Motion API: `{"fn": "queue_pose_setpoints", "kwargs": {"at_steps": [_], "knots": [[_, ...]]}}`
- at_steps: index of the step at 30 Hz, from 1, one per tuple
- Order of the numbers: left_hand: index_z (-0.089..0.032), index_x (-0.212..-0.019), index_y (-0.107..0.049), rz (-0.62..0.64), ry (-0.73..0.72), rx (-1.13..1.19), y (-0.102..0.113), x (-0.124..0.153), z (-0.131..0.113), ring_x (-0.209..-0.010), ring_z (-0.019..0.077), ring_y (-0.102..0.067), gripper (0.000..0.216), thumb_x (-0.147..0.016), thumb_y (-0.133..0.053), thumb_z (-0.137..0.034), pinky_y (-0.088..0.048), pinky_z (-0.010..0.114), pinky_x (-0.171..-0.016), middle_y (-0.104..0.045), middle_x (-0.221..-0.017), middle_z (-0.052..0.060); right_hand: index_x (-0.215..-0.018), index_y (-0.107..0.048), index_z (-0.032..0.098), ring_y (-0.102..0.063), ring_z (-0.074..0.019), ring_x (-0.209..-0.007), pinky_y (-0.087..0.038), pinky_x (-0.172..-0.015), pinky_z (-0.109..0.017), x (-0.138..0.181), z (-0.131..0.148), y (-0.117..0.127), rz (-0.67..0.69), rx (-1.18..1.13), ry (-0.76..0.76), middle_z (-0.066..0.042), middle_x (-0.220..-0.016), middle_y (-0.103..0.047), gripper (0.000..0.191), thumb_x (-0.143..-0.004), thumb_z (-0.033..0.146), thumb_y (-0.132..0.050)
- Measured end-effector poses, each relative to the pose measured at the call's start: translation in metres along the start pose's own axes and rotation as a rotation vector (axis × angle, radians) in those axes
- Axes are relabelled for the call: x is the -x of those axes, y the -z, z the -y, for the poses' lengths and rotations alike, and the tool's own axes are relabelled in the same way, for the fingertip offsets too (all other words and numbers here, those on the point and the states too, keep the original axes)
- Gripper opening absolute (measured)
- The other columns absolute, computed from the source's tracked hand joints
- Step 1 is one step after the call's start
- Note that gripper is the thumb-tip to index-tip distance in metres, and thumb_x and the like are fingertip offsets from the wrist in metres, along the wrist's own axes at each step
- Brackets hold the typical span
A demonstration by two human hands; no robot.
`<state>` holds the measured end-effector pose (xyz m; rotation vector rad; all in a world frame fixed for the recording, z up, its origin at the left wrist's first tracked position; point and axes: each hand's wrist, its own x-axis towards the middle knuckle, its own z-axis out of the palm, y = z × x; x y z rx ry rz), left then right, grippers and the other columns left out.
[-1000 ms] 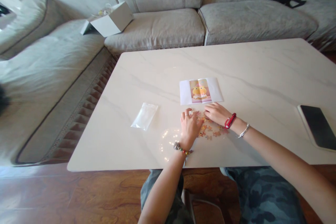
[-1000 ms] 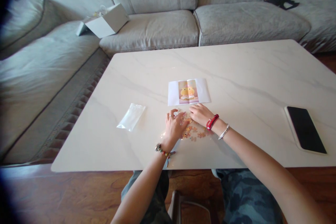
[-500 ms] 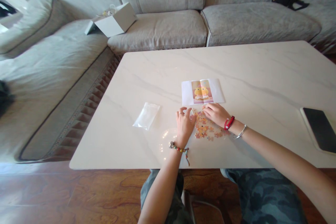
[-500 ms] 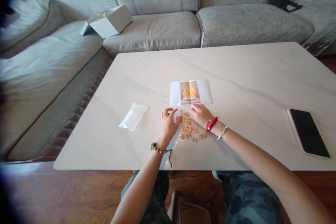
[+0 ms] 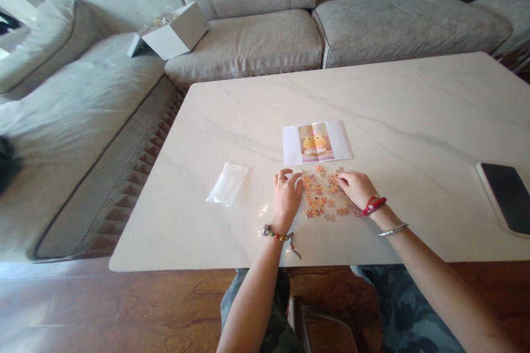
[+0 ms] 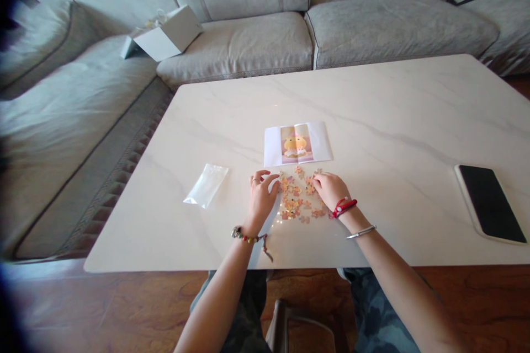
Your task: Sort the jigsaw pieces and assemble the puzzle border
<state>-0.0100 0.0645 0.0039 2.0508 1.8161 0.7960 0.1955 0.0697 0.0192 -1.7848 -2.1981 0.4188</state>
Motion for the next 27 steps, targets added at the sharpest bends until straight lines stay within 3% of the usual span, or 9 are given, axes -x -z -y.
{"fn": "queue_pose_setpoints", "kwargs": {"at_steps": [5,9,14,27], "knots": [[-0.027,-0.095,-0.064,0.085,-0.176,0.034,0.001,0.002,-0.009,-0.094,0.0190,-0.042,0.019,-0.081,-0.052,-0.023,-0.042,0.032,-0.083,-0.047,-0.107,0.005,-0.074,-0.063,0.019,-0.054,-0.0141,-0.067,-0.039,-0.062,-0.024,0.001,0.004,-0.004,-0.124,-0.038,0.005,-0.004,-0.076,-0.061,0.014,-0.078,0.021,-0.050],[-0.029,-0.095,-0.065,0.156,-0.298,0.014,0.000,0.004,-0.015,-0.099,0.0203,-0.040,0.018,-0.080,-0.053,-0.026,-0.040,0.035,-0.087,-0.046,-0.110,0.004,-0.084,-0.064,0.019,-0.055,-0.0148,-0.075,-0.042,-0.069,-0.025,0.003,0.017,-0.011,0.010,-0.098,0.124,-0.005,-0.083,-0.059,0.012,-0.077,0.022,-0.054],[-0.029,-0.090,-0.066,0.179,-0.308,-0.023,0.000,0.006,-0.014,-0.100,0.0211,-0.041,0.017,-0.081,-0.053,-0.025,-0.040,0.036,-0.086,-0.047,-0.112,0.004,-0.084,-0.063,0.018,-0.056,-0.0162,-0.082,-0.042,-0.075,-0.027,0.003,0.026,-0.022,0.116,-0.015,0.052,-0.007,-0.091,-0.058,0.012,-0.078,0.019,-0.052],[-0.024,-0.084,-0.066,0.163,-0.290,0.030,0.001,0.008,-0.009,-0.099,0.0197,-0.042,0.010,-0.076,-0.060,-0.024,-0.041,0.034,-0.088,-0.048,-0.108,0.004,-0.082,-0.060,0.015,-0.055,-0.0186,-0.084,-0.039,-0.077,-0.030,-0.002,0.037,-0.020,0.190,0.063,-0.022,-0.010,-0.090,-0.058,0.011,-0.079,0.015,-0.050]]}}
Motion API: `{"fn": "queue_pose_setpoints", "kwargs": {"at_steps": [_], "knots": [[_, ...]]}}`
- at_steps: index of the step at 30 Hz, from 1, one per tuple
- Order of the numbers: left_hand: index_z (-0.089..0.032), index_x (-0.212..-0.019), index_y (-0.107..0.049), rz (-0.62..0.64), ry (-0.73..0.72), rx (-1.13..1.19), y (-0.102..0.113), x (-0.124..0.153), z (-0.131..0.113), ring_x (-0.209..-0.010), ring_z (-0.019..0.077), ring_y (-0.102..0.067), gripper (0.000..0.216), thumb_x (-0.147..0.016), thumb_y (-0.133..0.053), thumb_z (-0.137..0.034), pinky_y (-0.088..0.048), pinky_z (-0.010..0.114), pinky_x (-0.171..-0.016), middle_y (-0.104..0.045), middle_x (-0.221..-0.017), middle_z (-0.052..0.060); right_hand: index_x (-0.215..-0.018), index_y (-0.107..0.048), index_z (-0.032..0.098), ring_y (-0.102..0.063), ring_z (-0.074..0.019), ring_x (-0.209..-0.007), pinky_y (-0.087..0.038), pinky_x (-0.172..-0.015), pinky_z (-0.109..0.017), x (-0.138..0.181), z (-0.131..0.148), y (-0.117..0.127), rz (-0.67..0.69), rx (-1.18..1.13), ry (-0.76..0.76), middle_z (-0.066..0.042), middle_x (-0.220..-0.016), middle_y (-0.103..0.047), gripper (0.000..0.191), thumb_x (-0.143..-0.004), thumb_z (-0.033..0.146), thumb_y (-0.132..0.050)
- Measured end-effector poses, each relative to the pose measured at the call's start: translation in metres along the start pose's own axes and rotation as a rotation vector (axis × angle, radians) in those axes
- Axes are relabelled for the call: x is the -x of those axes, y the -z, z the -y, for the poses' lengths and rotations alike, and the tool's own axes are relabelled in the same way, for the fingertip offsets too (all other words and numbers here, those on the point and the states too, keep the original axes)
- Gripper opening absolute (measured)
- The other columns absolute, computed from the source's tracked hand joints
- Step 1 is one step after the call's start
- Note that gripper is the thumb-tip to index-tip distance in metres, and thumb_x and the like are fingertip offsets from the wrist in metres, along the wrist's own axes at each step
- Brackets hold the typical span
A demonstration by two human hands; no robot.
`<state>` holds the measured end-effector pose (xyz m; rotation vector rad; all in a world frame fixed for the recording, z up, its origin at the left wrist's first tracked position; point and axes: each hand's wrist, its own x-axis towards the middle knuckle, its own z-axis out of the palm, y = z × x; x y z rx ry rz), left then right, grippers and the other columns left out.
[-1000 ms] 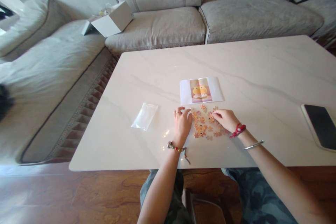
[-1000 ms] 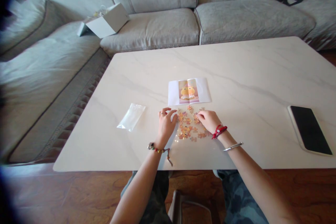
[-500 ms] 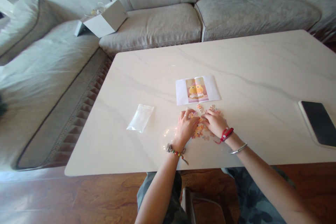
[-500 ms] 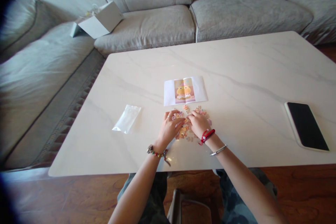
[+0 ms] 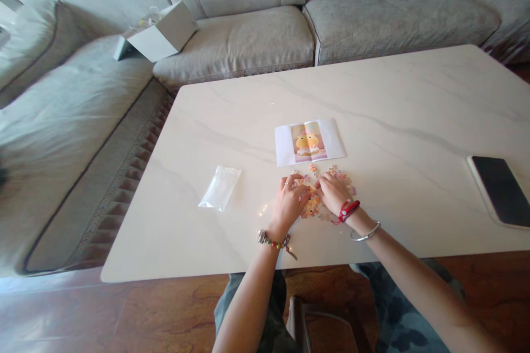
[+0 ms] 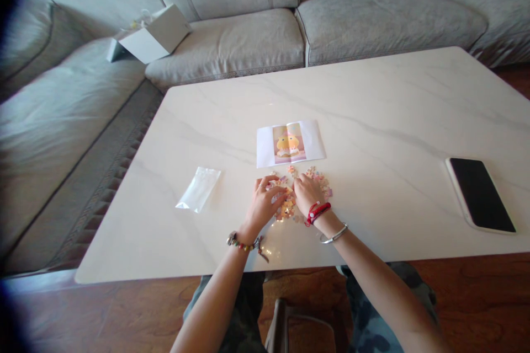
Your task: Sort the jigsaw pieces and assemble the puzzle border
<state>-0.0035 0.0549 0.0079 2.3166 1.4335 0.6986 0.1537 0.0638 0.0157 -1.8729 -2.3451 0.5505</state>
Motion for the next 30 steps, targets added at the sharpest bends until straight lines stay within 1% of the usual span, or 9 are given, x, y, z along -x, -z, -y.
{"fn": "queue_pose_setpoints", "kwargs": {"at_steps": [8,10,13,16,18,21,24,28,30], "knots": [[-0.021,-0.075,-0.064,0.025,-0.005,-0.014,-0.001,-0.001,0.000,-0.100,0.0211,-0.041,0.007,-0.076,-0.057,-0.022,-0.042,0.035,-0.086,-0.047,-0.110,0.005,-0.068,-0.057,0.016,-0.054,-0.0146,-0.076,-0.039,-0.070,-0.025,-0.002,-0.005,0.004,-0.020,-0.137,0.013,-0.006,-0.081,-0.058,0.007,-0.074,0.014,-0.053],[-0.021,-0.075,-0.064,0.024,-0.009,-0.014,-0.001,-0.002,0.000,-0.100,0.0212,-0.040,0.007,-0.077,-0.057,-0.022,-0.042,0.035,-0.086,-0.047,-0.110,0.005,-0.064,-0.056,0.017,-0.052,-0.0131,-0.070,-0.038,-0.066,-0.024,-0.002,-0.010,0.010,-0.058,-0.172,0.031,-0.003,-0.074,-0.057,0.009,-0.072,0.013,-0.054],[-0.022,-0.077,-0.063,0.014,-0.009,-0.005,-0.001,-0.002,0.000,-0.099,0.0205,-0.040,0.008,-0.078,-0.056,-0.024,-0.041,0.035,-0.087,-0.046,-0.109,0.004,-0.061,-0.055,0.017,-0.050,-0.0117,-0.065,-0.037,-0.064,-0.023,0.001,-0.019,0.023,-0.171,-0.180,0.042,-0.002,-0.070,-0.054,0.011,-0.072,0.014,-0.054],[-0.022,-0.083,-0.062,0.003,-0.004,0.009,-0.001,-0.003,-0.001,-0.098,0.0197,-0.041,0.009,-0.079,-0.054,-0.025,-0.042,0.035,-0.087,-0.046,-0.109,0.004,-0.064,-0.057,0.017,-0.049,-0.0137,-0.068,-0.035,-0.066,-0.026,0.007,-0.028,0.034,-0.305,-0.058,0.061,-0.004,-0.073,-0.054,0.014,-0.076,0.016,-0.050],[-0.024,-0.089,-0.062,0.001,-0.009,0.010,-0.002,-0.004,-0.001,-0.100,0.0197,-0.041,0.012,-0.079,-0.054,-0.025,-0.041,0.035,-0.088,-0.046,-0.109,0.005,-0.066,-0.059,0.017,-0.049,-0.0158,-0.072,-0.034,-0.068,-0.028,0.011,-0.032,0.036,-0.345,0.050,0.107,-0.006,-0.074,-0.054,0.018,-0.078,0.016,-0.046],[-0.024,-0.096,-0.061,-0.003,-0.007,-0.010,-0.003,-0.005,-0.002,-0.102,0.0206,-0.040,0.018,-0.079,-0.055,-0.026,-0.040,0.036,-0.089,-0.045,-0.111,0.005,-0.068,-0.062,0.017,-0.048,-0.0170,-0.074,-0.033,-0.070,-0.030,0.017,-0.038,0.033,-0.274,0.096,0.229,-0.007,-0.074,-0.056,0.023,-0.082,0.017,-0.044],[-0.025,-0.101,-0.060,-0.047,0.029,-0.036,-0.004,-0.005,0.000,-0.101,0.0209,-0.041,0.022,-0.080,-0.053,-0.026,-0.041,0.037,-0.088,-0.046,-0.111,0.006,-0.073,-0.065,0.020,-0.050,-0.0165,-0.076,-0.035,-0.072,-0.030,0.020,-0.050,0.031,-0.202,-0.014,0.315,-0.005,-0.075,-0.058,0.022,-0.083,0.021,-0.045],[-0.025,-0.100,-0.061,-0.130,0.087,-0.068,-0.005,-0.005,0.008,-0.103,0.0213,-0.040,0.021,-0.082,-0.050,-0.025,-0.040,0.038,-0.090,-0.046,-0.111,0.006,-0.088,-0.065,0.021,-0.052,-0.0162,-0.081,-0.040,-0.077,-0.029,0.016,-0.070,0.033,-0.327,-0.150,0.184,-0.006,-0.084,-0.057,0.022,-0.084,0.024,-0.044],[-0.025,-0.100,-0.061,-0.147,0.108,-0.078,-0.006,-0.005,0.012,-0.103,0.0214,-0.039,0.021,-0.083,-0.048,-0.026,-0.038,0.039,-0.091,-0.046,-0.112,0.006,-0.100,-0.063,0.021,-0.052,-0.0173,-0.083,-0.042,-0.078,-0.031,0.012,-0.074,0.030,-0.337,-0.140,0.144,-0.007,-0.090,-0.055,0.024,-0.083,0.026,-0.046]]}}
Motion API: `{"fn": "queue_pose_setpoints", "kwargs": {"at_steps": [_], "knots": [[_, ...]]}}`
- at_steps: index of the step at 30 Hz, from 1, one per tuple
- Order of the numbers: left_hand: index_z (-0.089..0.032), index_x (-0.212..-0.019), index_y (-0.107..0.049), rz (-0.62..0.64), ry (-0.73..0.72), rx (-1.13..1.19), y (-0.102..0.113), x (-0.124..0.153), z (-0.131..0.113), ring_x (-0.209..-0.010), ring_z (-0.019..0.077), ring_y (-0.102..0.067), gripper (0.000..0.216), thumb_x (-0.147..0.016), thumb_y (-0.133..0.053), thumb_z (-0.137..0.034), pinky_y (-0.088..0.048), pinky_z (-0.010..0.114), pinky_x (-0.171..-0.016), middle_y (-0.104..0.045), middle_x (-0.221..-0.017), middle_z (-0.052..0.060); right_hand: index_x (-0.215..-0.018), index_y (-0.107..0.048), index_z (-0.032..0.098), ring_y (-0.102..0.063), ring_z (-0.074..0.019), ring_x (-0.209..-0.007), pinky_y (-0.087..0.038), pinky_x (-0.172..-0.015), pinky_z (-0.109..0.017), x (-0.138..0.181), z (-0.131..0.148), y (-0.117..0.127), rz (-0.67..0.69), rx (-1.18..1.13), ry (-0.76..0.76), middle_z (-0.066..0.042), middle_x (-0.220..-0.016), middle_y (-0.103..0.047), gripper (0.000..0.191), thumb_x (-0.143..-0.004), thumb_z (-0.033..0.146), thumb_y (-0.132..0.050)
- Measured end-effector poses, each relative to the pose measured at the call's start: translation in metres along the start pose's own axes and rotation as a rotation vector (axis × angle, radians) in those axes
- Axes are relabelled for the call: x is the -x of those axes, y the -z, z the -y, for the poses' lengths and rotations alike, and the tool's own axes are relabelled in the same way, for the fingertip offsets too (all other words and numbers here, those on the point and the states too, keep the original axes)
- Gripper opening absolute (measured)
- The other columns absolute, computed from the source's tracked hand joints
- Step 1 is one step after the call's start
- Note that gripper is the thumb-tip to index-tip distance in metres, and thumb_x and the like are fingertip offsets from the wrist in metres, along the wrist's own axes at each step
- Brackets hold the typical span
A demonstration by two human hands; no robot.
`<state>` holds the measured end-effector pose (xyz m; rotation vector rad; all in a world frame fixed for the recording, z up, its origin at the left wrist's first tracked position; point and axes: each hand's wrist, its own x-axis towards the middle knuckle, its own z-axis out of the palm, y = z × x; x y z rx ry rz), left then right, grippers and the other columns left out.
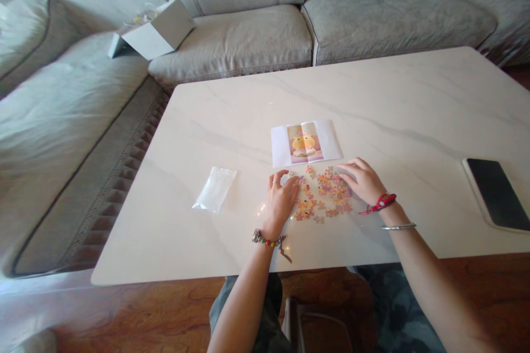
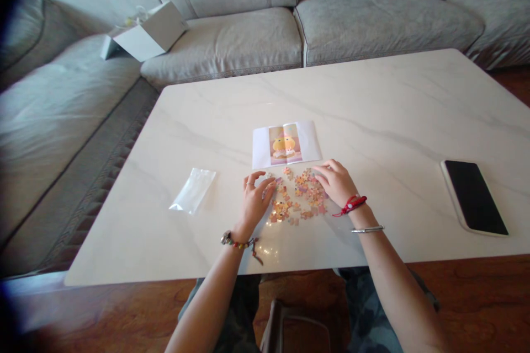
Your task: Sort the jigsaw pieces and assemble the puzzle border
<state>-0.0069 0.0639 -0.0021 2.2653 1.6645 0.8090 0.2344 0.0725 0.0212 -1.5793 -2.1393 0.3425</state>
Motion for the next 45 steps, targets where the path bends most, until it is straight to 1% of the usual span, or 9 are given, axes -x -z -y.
{"fn": "queue_pose_setpoints", "kwargs": {"at_steps": [3,7,14,18,23,31,35,40,45], "knots": [[-0.026,-0.101,-0.061,0.015,-0.009,-0.002,-0.001,0.000,0.002,-0.104,0.0214,-0.039,0.022,-0.083,-0.047,-0.025,-0.038,0.039,-0.092,-0.045,-0.114,0.006,-0.107,-0.059,0.022,-0.051,-0.0190,-0.087,-0.042,-0.079,-0.034,-0.003,0.000,-0.010,0.084,0.034,0.031,-0.007,-0.095,-0.054,0.029,-0.081,0.023,-0.048],[-0.026,-0.106,-0.059,0.084,-0.103,-0.010,-0.001,-0.001,-0.009,-0.110,0.0230,-0.037,0.025,-0.083,-0.048,-0.028,-0.038,0.040,-0.092,-0.045,-0.121,0.006,-0.094,-0.063,0.020,-0.052,-0.0185,-0.087,-0.043,-0.079,-0.032,-0.005,0.003,-0.020,0.109,-0.016,0.027,-0.007,-0.092,-0.055,0.020,-0.078,0.019,-0.051],[-0.033,-0.117,-0.050,0.276,-0.296,-0.051,-0.002,-0.002,-0.031,-0.120,0.0261,-0.031,0.032,-0.085,-0.046,-0.033,-0.033,0.046,-0.094,-0.047,-0.128,0.001,-0.081,-0.063,0.019,-0.054,-0.0165,-0.080,-0.044,-0.075,-0.029,0.001,-0.014,0.000,0.107,-0.056,-0.058,-0.004,-0.084,-0.056,0.011,-0.071,0.022,-0.059],[-0.028,-0.114,-0.053,0.202,-0.167,-0.089,0.004,-0.003,-0.016,-0.120,0.0257,-0.034,0.030,-0.085,-0.045,-0.032,-0.034,0.045,-0.093,-0.048,-0.126,0.005,-0.082,-0.064,0.019,-0.054,-0.0149,-0.072,-0.044,-0.067,-0.027,0.007,-0.029,0.013,0.192,-0.053,-0.101,-0.003,-0.081,-0.058,0.015,-0.069,0.025,-0.060],[-0.021,-0.118,-0.049,0.075,0.015,-0.068,0.015,0.000,0.009,-0.119,0.0229,-0.038,0.033,-0.088,-0.038,-0.028,-0.037,0.042,-0.094,-0.049,-0.125,0.009,-0.104,-0.060,0.020,-0.053,-0.0139,-0.068,-0.044,-0.068,-0.028,0.011,-0.033,0.015,0.233,-0.081,-0.049,-0.003,-0.085,-0.058,0.033,-0.071,0.026,-0.058],[-0.025,-0.128,-0.038,0.254,-0.047,-0.138,0.019,0.025,0.008,-0.127,0.0247,-0.030,0.040,-0.088,-0.037,-0.031,-0.034,0.044,-0.097,-0.041,-0.134,0.008,-0.095,-0.065,0.023,-0.056,-0.0152,-0.081,-0.045,-0.075,-0.028,0.017,-0.018,-0.004,0.146,-0.006,0.004,-0.004,-0.088,-0.056,0.022,-0.079,0.024,-0.051],[-0.025,-0.127,-0.039,0.224,-0.039,-0.166,0.020,0.030,0.008,-0.127,0.0253,-0.029,0.040,-0.088,-0.039,-0.027,-0.034,0.045,-0.098,-0.040,-0.133,0.008,-0.099,-0.064,0.024,-0.056,-0.0154,-0.082,-0.046,-0.074,-0.028,0.020,-0.011,-0.009,0.140,-0.003,0.040,-0.004,-0.091,-0.055,0.023,-0.079,0.025,-0.051],[-0.023,-0.117,-0.050,0.082,0.008,-0.136,0.026,0.035,0.014,-0.108,0.0225,-0.046,0.033,-0.085,-0.043,-0.020,-0.043,0.041,-0.088,-0.051,-0.115,0.009,-0.101,-0.062,0.023,-0.056,-0.0153,-0.081,-0.046,-0.076,-0.029,0.026,-0.008,-0.003,0.067,-0.020,0.042,-0.005,-0.093,-0.056,0.025,-0.082,0.024,-0.046],[-0.019,-0.101,-0.060,0.010,0.096,-0.045,0.027,0.029,0.019,-0.086,0.0185,-0.053,0.023,-0.083,-0.046,-0.020,-0.045,0.036,-0.081,-0.056,-0.093,0.007,-0.091,-0.065,0.021,-0.057,-0.0149,-0.078,-0.046,-0.075,-0.028,0.024,0.000,0.000,0.012,-0.051,-0.003,-0.005,-0.090,-0.058,0.021,-0.081,0.024,-0.047]]}}
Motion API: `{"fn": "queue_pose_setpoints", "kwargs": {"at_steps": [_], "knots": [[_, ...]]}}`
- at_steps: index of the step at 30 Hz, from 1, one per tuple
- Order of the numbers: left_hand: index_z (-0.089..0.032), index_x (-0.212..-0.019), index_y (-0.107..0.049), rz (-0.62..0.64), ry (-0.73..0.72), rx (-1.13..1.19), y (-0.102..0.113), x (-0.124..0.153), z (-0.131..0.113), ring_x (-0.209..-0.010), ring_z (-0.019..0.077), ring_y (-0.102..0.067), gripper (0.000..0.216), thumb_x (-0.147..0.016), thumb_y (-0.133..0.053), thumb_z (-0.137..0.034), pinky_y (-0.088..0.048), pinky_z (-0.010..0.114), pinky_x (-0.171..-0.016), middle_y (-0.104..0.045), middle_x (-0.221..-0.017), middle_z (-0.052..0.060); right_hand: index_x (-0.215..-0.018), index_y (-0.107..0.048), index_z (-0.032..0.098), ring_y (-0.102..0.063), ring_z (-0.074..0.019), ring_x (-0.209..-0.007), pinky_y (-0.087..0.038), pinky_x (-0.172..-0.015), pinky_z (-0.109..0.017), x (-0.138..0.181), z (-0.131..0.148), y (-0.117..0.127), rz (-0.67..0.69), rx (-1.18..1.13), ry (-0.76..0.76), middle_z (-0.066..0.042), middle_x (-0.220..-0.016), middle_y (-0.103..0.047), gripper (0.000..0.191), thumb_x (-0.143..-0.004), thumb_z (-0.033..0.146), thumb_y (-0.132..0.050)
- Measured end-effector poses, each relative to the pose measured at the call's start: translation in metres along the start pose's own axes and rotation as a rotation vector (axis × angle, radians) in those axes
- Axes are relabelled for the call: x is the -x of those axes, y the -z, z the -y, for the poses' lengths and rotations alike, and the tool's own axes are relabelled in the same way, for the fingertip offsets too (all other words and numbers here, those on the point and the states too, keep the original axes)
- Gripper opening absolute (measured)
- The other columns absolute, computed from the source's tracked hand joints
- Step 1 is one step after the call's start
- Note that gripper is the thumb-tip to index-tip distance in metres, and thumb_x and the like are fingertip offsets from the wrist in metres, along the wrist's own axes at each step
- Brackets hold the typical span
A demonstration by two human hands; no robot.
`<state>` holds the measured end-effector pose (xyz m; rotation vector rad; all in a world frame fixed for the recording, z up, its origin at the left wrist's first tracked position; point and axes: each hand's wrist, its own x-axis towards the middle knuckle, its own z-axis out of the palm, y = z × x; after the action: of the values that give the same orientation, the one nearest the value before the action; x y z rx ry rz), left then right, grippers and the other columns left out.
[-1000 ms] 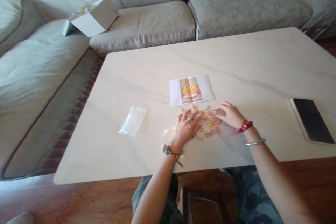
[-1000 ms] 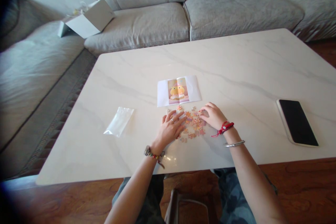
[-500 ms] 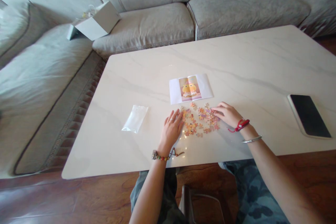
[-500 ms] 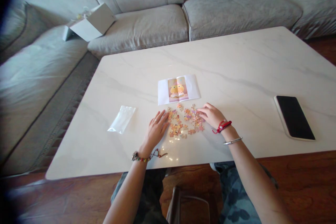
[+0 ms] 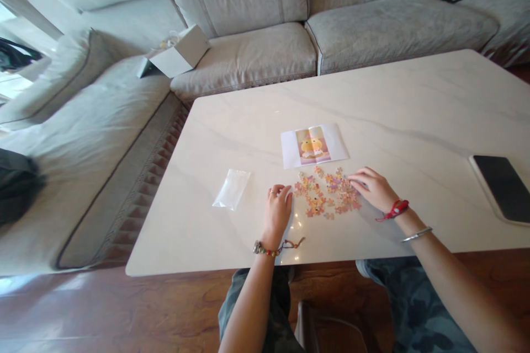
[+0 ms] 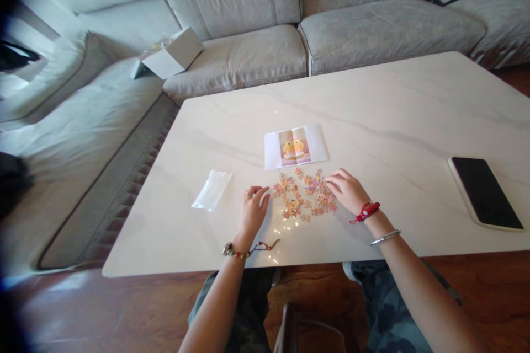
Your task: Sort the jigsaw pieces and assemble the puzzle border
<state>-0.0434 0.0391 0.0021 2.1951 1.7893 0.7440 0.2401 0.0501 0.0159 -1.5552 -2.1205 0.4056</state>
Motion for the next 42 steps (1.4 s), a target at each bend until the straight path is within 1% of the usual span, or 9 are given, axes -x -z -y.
{"fn": "queue_pose_setpoints", "kwargs": {"at_steps": [5,11,16,19,24,29,34,37,42], "knots": [[-0.018,-0.098,-0.061,0.077,0.133,0.167,-0.008,-0.040,-0.001,-0.074,0.0133,-0.056,0.021,-0.080,-0.049,-0.019,-0.047,0.028,-0.074,-0.056,-0.084,0.004,-0.088,-0.065,0.020,-0.056,-0.0142,-0.078,-0.044,-0.076,-0.027,-0.044,0.023,-0.019,0.183,0.027,-0.001,-0.005,-0.087,-0.059,0.018,-0.079,0.025,-0.050],[-0.018,-0.086,-0.062,0.267,0.130,0.164,-0.018,-0.073,-0.006,-0.077,0.0139,-0.055,0.015,-0.072,-0.058,-0.017,-0.045,0.027,-0.074,-0.055,-0.082,0.003,-0.079,-0.061,0.015,-0.054,-0.0168,-0.086,-0.041,-0.079,-0.027,-0.082,0.042,-0.043,0.247,0.030,-0.136,-0.007,-0.090,-0.059,0.014,-0.065,0.018,-0.065],[-0.015,-0.067,-0.057,0.291,0.172,0.177,-0.017,-0.072,-0.007,-0.072,0.0146,-0.052,0.002,-0.068,-0.059,-0.014,-0.042,0.027,-0.070,-0.054,-0.070,0.002,-0.066,-0.056,0.016,-0.056,-0.0142,-0.070,-0.043,-0.068,-0.025,-0.079,0.045,-0.050,0.177,-0.083,-0.233,-0.003,-0.072,-0.061,0.011,-0.062,0.013,-0.066],[-0.015,-0.061,-0.053,0.304,0.211,0.243,-0.014,-0.071,-0.007,-0.066,0.0133,-0.051,0.011,-0.071,-0.057,-0.020,-0.040,0.026,-0.066,-0.053,-0.061,0.000,-0.071,-0.059,0.017,-0.057,-0.0133,-0.068,-0.045,-0.066,-0.025,-0.076,0.043,-0.044,0.117,-0.191,-0.258,-0.002,-0.072,-0.064,0.007,-0.066,0.015,-0.063],[-0.014,-0.065,-0.052,0.375,0.273,0.433,-0.005,-0.065,-0.013,-0.052,0.0084,-0.045,0.016,-0.075,-0.050,-0.027,-0.036,0.021,-0.054,-0.051,-0.055,-0.003,-0.080,-0.061,0.015,-0.059,-0.0122,-0.065,-0.047,-0.060,-0.024,-0.065,0.043,-0.029,0.100,-0.410,-0.252,-0.003,-0.076,-0.066,0.015,-0.074,0.026,-0.054],[-0.013,-0.066,-0.051,0.472,0.241,0.581,-0.001,-0.054,-0.027,-0.049,0.0056,-0.040,0.013,-0.073,-0.050,-0.025,-0.034,0.019,-0.049,-0.048,-0.056,-0.005,-0.075,-0.059,0.014,-0.052,-0.0088,-0.053,-0.042,-0.049,-0.022,-0.048,0.049,-0.026,0.173,-0.900,-0.362,0.000,-0.067,-0.062,0.024,-0.064,0.036,-0.063],[-0.014,-0.067,-0.052,0.531,0.190,0.629,-0.005,-0.049,-0.039,-0.053,0.0069,-0.042,0.014,-0.073,-0.053,-0.026,-0.036,0.020,-0.054,-0.046,-0.058,-0.005,-0.072,-0.057,0.015,-0.052,-0.0090,-0.053,-0.042,-0.051,-0.022,-0.036,0.056,-0.032,0.184,-0.960,-0.396,0.001,-0.064,-0.061,0.026,-0.060,0.036,-0.067],[-0.015,-0.073,-0.054,0.478,0.107,0.515,0.000,-0.041,-0.045,-0.060,0.0100,-0.047,0.011,-0.076,-0.052,-0.025,-0.041,0.024,-0.060,-0.050,-0.064,-0.003,-0.078,-0.059,0.016,-0.058,-0.0124,-0.060,-0.047,-0.057,-0.026,-0.029,0.053,-0.029,0.145,-0.925,-0.400,-0.002,-0.071,-0.064,0.030,-0.060,0.038,-0.067],[-0.020,-0.105,-0.050,0.156,-0.067,0.035,0.014,0.012,-0.060,-0.095,0.0199,-0.049,0.026,-0.079,-0.052,-0.021,-0.043,0.036,-0.083,-0.052,-0.103,0.007,-0.077,-0.063,0.016,-0.059,-0.0141,-0.056,-0.047,-0.052,-0.026,-0.012,0.006,-0.005,0.095,-0.713,-0.446,-0.004,-0.068,-0.066,0.026,-0.064,0.039,-0.061]]}}
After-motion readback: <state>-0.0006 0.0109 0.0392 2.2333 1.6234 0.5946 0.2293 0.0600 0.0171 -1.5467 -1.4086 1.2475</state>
